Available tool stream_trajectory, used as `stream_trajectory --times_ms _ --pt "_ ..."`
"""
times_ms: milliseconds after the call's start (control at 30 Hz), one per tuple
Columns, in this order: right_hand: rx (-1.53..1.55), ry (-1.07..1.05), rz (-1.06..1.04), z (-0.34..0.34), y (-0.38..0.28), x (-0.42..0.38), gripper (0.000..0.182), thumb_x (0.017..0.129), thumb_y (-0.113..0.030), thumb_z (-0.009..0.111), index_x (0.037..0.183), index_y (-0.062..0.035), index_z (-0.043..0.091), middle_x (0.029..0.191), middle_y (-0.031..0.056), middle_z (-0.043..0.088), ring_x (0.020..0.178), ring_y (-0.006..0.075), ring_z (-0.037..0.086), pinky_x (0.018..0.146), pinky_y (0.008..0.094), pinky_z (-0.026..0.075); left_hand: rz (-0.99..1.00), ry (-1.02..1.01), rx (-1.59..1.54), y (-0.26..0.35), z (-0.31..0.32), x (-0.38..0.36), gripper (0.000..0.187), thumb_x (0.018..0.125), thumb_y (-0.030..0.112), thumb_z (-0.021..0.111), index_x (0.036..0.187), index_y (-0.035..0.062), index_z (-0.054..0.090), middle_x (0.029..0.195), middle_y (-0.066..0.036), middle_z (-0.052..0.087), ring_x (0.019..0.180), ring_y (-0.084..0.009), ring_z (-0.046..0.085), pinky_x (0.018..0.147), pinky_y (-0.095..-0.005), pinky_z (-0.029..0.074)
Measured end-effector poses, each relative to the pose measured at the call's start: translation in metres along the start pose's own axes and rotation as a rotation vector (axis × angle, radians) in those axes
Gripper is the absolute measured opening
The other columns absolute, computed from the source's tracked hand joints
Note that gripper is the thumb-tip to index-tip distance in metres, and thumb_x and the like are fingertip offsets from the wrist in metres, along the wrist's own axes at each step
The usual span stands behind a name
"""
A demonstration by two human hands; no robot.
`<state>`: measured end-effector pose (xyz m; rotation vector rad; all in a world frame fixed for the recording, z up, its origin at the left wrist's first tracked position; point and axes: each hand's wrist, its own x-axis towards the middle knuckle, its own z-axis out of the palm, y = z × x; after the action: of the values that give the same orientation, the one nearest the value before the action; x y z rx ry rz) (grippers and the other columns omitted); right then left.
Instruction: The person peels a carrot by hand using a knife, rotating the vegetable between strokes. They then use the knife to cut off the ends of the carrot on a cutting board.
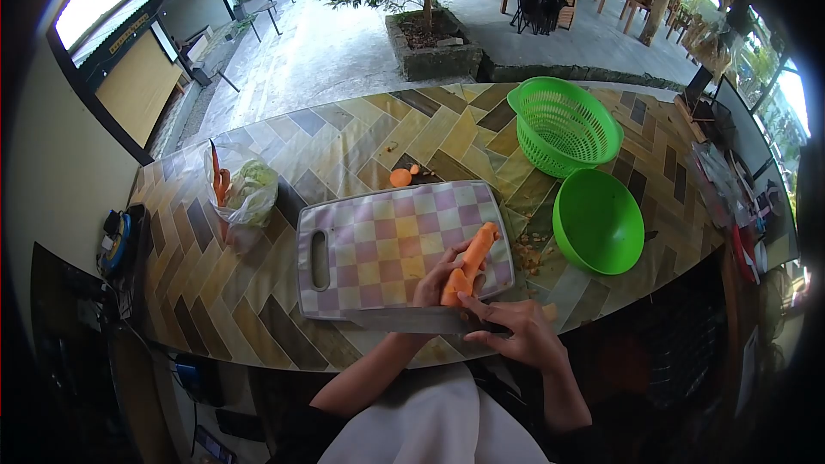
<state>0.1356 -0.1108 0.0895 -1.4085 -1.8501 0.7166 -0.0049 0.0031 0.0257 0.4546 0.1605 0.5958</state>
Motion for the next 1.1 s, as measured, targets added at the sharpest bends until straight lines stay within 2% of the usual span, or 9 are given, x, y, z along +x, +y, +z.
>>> stream_trajectory --times_ms 400,500,600,700,800,833,933,1033,1100 --pt "0.044 0.088 0.056 0.010 0.001 0.000 0.055 0.077 -0.013 0.078 0.130 -0.0119 0.062 0.076 0.0122 0.064 0.061 0.0217 0.058 0.066 0.0301 0.050 -0.001 0.008 0.002 -0.002 0.000 0.000 0.049 0.094 0.025 0.049 0.140 0.0116 0.037 0.105 -0.009 0.049 0.083 -0.0151 0.049 0.069 -0.0226 0.046" --pt "0.054 0.210 0.034 0.019 -0.002 0.003 0.050 0.081 -0.010 0.076 0.128 -0.0102 0.063 0.075 0.0087 0.066 0.062 0.0166 0.057 0.065 0.0279 0.049 0.000 0.079 0.012 -0.006 0.000 0.002 0.048 0.094 0.026 0.050 0.139 0.0138 0.038 0.104 -0.008 0.050 0.082 -0.0153 0.050 0.068 -0.0234 0.047" --pt "0.164 0.390 0.148 0.025 0.010 0.003 0.043 0.092 -0.015 0.066 0.134 -0.0120 0.058 0.077 0.0059 0.066 0.062 0.0108 0.053 0.060 0.0262 0.045 -0.074 0.137 -0.037 -0.003 0.002 -0.004 0.047 0.095 0.028 0.050 0.139 0.0146 0.040 0.105 -0.008 0.052 0.080 -0.0158 0.054 0.068 -0.0253 0.049" --pt "0.585 0.572 0.457 0.009 0.022 -0.004 0.041 0.098 -0.014 0.058 0.139 -0.0112 0.053 0.077 0.0012 0.062 0.061 0.0057 0.041 0.058 0.0219 0.039 -0.063 0.134 -0.058 0.000 -0.001 0.000 0.046 0.097 0.030 0.048 0.139 0.0137 0.040 0.106 -0.008 0.054 0.078 -0.0167 0.056 0.062 -0.0264 0.049" --pt "0.350 0.676 0.440 -0.014 0.030 -0.004 0.044 0.100 -0.015 0.054 0.143 -0.0104 0.048 0.075 0.0002 0.059 0.058 0.0056 0.037 0.055 0.0214 0.038 -0.043 0.089 -0.039 -0.001 -0.007 0.001 0.048 0.098 0.033 0.046 0.141 0.0115 0.039 0.108 -0.008 0.056 0.078 -0.0173 0.058 0.053 -0.0259 0.048" --pt "0.257 0.603 0.463 -0.021 0.042 -0.012 0.039 0.099 -0.017 0.056 0.136 -0.0044 0.055 0.072 0.0012 0.058 0.057 0.0052 0.042 0.054 0.0218 0.038 -0.045 0.067 -0.029 0.000 -0.007 0.002 0.049 0.099 0.034 0.045 0.142 0.0107 0.039 0.109 -0.009 0.056 0.078 -0.0174 0.058 0.049 -0.0257 0.047" --pt "0.177 0.538 0.537 -0.024 0.044 -0.020 0.034 0.097 -0.019 0.060 0.124 0.0007 0.063 0.071 0.0028 0.059 0.057 0.0050 0.048 0.054 0.0228 0.039 -0.047 0.115 0.006 -0.002 -0.005 0.004 0.052 0.099 0.035 0.043 0.142 0.0083 0.037 0.109 -0.009 0.057 0.075 -0.0176 0.058 0.042 -0.0251 0.043" --pt "0.174 0.528 0.623 -0.017 0.043 -0.020 0.030 0.095 -0.020 0.064 0.112 0.0028 0.069 0.071 0.0048 0.062 0.058 0.0057 0.052 0.054 0.0232 0.040 -0.033 0.132 0.043 0.001 0.004 0.001 0.046 0.100 0.033 0.041 0.135 0.0025 0.041 0.108 -0.010 0.054 0.072 -0.0163 0.052 0.041 -0.0255 0.043" --pt "0.074 0.461 0.658 -0.019 0.043 -0.016 0.033 0.095 -0.019 0.064 0.119 0.0035 0.065 0.073 0.0052 0.062 0.058 0.0061 0.052 0.054 0.0233 0.041 -0.043 0.134 0.034 0.000 0.004 0.002 0.048 0.099 0.033 0.041 0.136 0.0019 0.041 0.108 -0.011 0.054 0.072 -0.0168 0.052 0.041 -0.0255 0.043"
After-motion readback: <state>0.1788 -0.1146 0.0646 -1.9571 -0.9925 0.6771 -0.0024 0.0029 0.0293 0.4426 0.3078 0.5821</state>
